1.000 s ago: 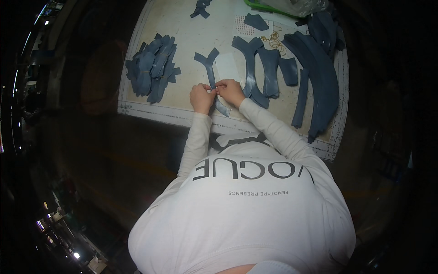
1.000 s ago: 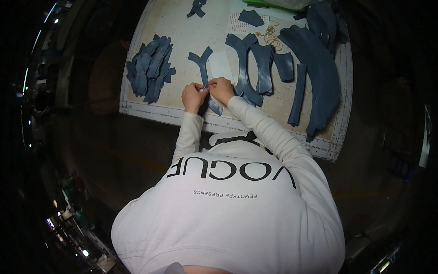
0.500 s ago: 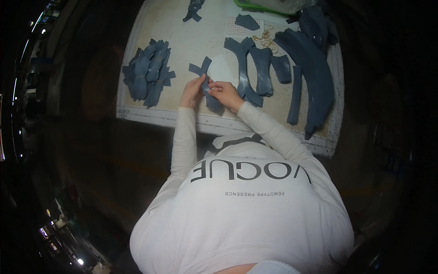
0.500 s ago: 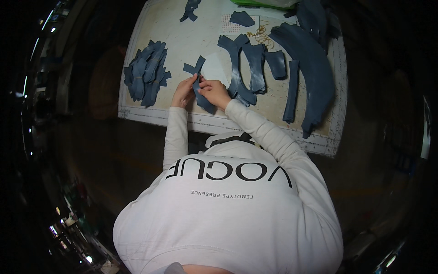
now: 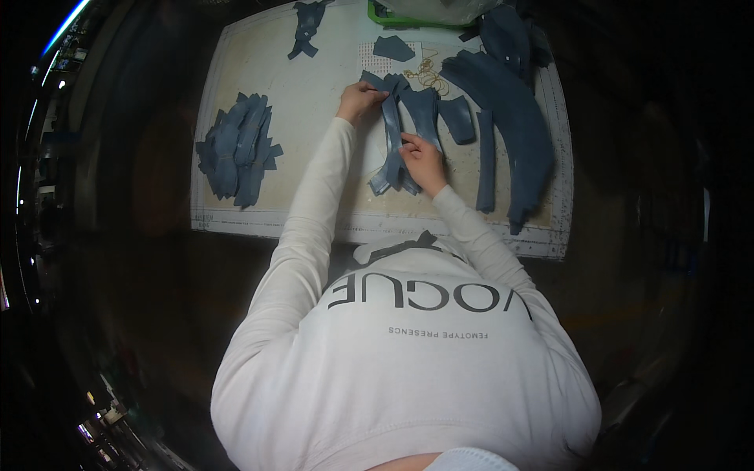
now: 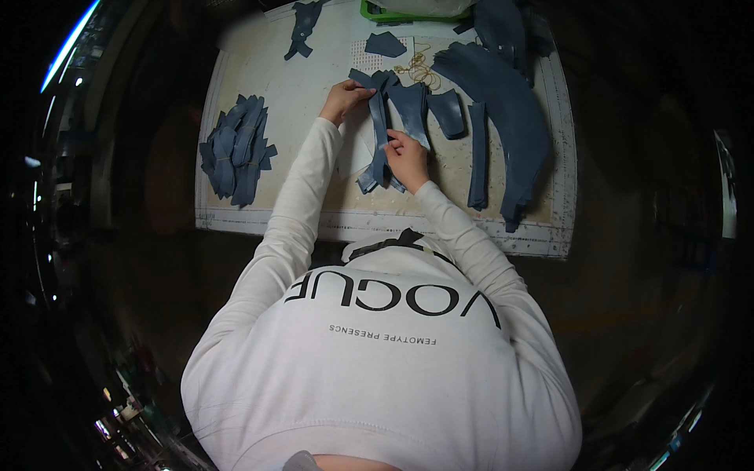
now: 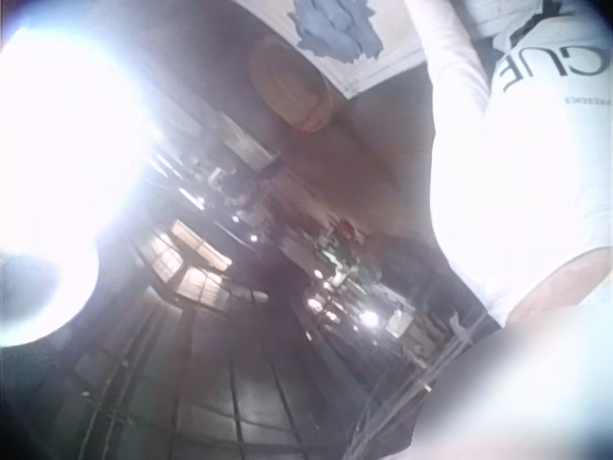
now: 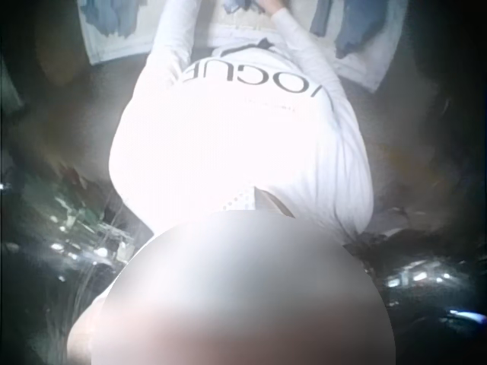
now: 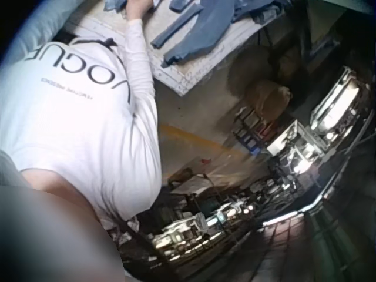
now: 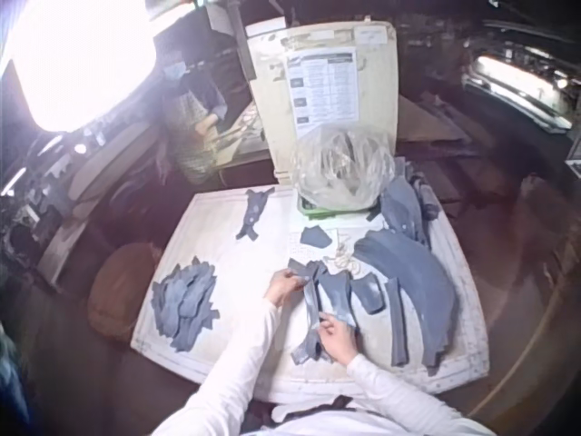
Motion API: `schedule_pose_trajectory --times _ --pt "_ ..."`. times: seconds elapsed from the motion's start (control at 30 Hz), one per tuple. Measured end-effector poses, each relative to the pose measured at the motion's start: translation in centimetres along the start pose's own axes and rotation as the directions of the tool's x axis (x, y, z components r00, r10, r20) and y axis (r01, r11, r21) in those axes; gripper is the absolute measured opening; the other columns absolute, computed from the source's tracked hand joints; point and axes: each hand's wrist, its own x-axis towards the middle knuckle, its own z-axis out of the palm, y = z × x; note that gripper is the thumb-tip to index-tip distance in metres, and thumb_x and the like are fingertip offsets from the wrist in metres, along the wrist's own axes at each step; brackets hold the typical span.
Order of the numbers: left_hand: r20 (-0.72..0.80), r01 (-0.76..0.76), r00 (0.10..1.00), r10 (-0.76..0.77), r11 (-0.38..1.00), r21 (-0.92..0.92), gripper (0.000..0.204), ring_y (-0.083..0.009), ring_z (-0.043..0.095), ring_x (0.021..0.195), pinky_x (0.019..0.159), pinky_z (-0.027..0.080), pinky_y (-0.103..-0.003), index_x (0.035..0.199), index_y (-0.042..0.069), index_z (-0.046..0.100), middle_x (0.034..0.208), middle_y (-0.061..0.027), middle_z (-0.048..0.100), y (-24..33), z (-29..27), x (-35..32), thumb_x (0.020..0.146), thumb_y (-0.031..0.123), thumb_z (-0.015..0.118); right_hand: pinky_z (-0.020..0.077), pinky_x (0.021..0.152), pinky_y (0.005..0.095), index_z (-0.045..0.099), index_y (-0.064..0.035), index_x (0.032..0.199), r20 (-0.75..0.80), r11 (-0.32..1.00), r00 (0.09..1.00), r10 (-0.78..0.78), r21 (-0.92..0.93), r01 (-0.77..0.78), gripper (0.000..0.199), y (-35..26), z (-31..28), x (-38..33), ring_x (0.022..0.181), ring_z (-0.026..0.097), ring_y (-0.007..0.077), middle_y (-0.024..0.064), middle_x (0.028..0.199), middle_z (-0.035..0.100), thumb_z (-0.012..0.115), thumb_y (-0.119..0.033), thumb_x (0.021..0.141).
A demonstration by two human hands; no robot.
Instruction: The person repeatedly picks up small dark gray fabric pieces from a table, folds or aligns them by hand, and places them into a growing stack. The person handles the pieces one at a time, occasionally adjusting the stack. No tools are used.
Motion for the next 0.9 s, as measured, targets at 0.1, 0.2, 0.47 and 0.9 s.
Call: schedule_pose_trajectory --times 0.1,0.2,0.47,0.9 --pt "-0.107 -0.035 0.993 0.057 0.980 0.196 0.025 -0.0114 0.059 0.065 0.061 0.049 -0.024 0.076 0.002 0.061 0.072 -0.0045 0.063 -1.2 0.5 1.2 0.067 0.018 0.078 0.0486 0.066 0.0240 0.057 0.0004 0.114 -0.061 0.998 0.998 0.005 -0.057 -0.008 0.035 0.4 0.3 -0.2 0.070 0.063 0.0123 0.0058 0.079 0.065 0.061 -0.004 0.080" --pt "-0.203 -0.057 0.970 0.136 0.934 0.352 0.035 -0.0183 0.063 0.066 0.063 0.049 -0.030 0.076 0.001 0.064 0.073 -0.0100 0.066 -1.7 0.3 0.2 0.061 0.028 0.081 0.0503 0.063 0.0283 0.058 0.0015 0.112 -0.079 0.992 0.996 -0.041 -0.120 0.031 0.036 0.3 0.6 -0.7 0.067 0.065 0.0193 0.0103 0.076 0.065 0.062 -0.004 0.077" --pt "-0.031 -0.108 0.985 0.167 0.754 0.648 0.030 -0.0360 0.063 0.069 0.069 0.050 -0.040 0.071 0.002 0.069 0.070 -0.0192 0.064 -0.5 0.1 -6.8 0.078 0.030 0.062 0.0495 0.066 0.0422 0.061 0.0037 0.086 -0.030 0.701 0.940 -0.339 -0.675 0.231 0.013 -0.7 0.8 0.7 0.072 0.060 0.0370 0.0188 0.075 0.057 0.057 -0.006 0.078" --pt "-0.058 -0.057 0.995 0.079 0.945 0.321 0.026 -0.0349 0.063 0.082 0.076 0.048 -0.038 0.094 0.001 0.066 0.087 -0.0211 0.065 -1.5 1.4 -10.3 0.079 0.021 0.059 0.0464 0.076 0.0438 0.060 0.0081 0.096 0.096 0.776 0.977 -0.193 -0.594 0.211 0.027 -0.1 1.2 1.9 0.083 0.057 0.0423 0.0292 0.087 0.057 0.058 -0.012 0.077"
